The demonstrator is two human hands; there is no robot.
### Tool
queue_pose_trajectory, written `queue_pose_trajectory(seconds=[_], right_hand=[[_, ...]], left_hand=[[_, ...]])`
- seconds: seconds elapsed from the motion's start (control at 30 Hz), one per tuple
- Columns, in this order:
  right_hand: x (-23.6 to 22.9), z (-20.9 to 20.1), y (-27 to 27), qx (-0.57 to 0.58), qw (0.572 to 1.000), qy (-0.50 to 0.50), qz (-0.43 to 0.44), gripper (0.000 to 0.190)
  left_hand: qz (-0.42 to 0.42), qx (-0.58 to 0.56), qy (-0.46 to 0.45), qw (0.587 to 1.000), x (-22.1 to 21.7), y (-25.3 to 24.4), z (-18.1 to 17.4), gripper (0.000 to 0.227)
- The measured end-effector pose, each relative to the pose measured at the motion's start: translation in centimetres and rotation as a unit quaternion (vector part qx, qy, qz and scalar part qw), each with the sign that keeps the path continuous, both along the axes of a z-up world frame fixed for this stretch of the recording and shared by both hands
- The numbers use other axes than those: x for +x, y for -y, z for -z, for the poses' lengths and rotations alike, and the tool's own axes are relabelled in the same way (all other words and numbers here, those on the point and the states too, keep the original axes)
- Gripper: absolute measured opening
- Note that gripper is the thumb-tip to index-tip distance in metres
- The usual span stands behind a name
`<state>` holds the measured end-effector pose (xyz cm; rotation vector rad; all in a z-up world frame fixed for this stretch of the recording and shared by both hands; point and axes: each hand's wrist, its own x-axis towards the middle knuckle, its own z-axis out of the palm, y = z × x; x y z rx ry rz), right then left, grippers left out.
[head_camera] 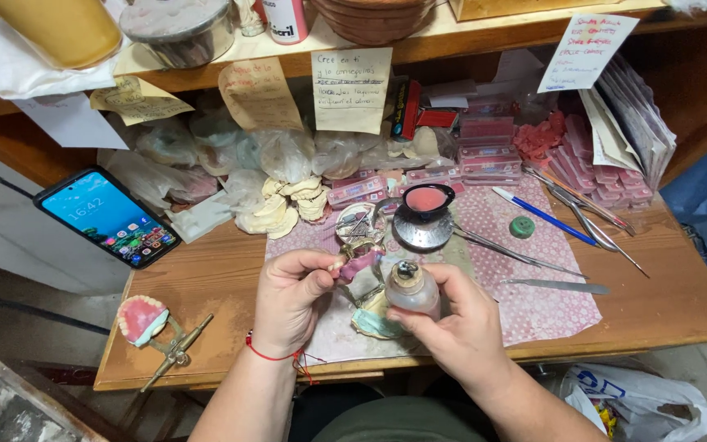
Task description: The person applies liquid from a bottle to a pink denture base, then uses a metal clamp to secure a denture mold. They proceed to apply a pink paste to the mold using a small metal spatula, smoothing it over the surface.
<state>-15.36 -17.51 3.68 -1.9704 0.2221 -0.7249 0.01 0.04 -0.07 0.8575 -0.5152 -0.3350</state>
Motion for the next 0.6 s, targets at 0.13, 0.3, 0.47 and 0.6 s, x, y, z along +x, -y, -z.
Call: queue_pose_trajectory(seconds=[0.13, 0.3, 0.47, 0.6], right_hand=[[0.0, 0.4, 0.2, -0.015, 1.0, -0.009, 0.016, 0.045], [0.0, 0.3, 0.2, -0.022, 1.0, 0.006, 0.016, 0.048], [0.1, 0.6, 0.6, -0.053, 0.998, -0.033, 0.023, 0.046], [0.0, 0.5, 0.3, -0.029, 0.999, -0.017, 0.025, 0.051]], left_hand=[[0.008, -0.013, -0.008, 1.0, 0.1, 0.0, 0.0, 0.027], [-0.002, -0.004, 0.0, 1.0, 0.1, 0.0, 0.2, 0.027], [0.017, -0.034, -0.008, 0.999, 0.1, 0.0, 0.1, 0.027], [0.032, -0.035, 0.0, 0.999, -0.3, 0.0, -0.8, 0.027]])
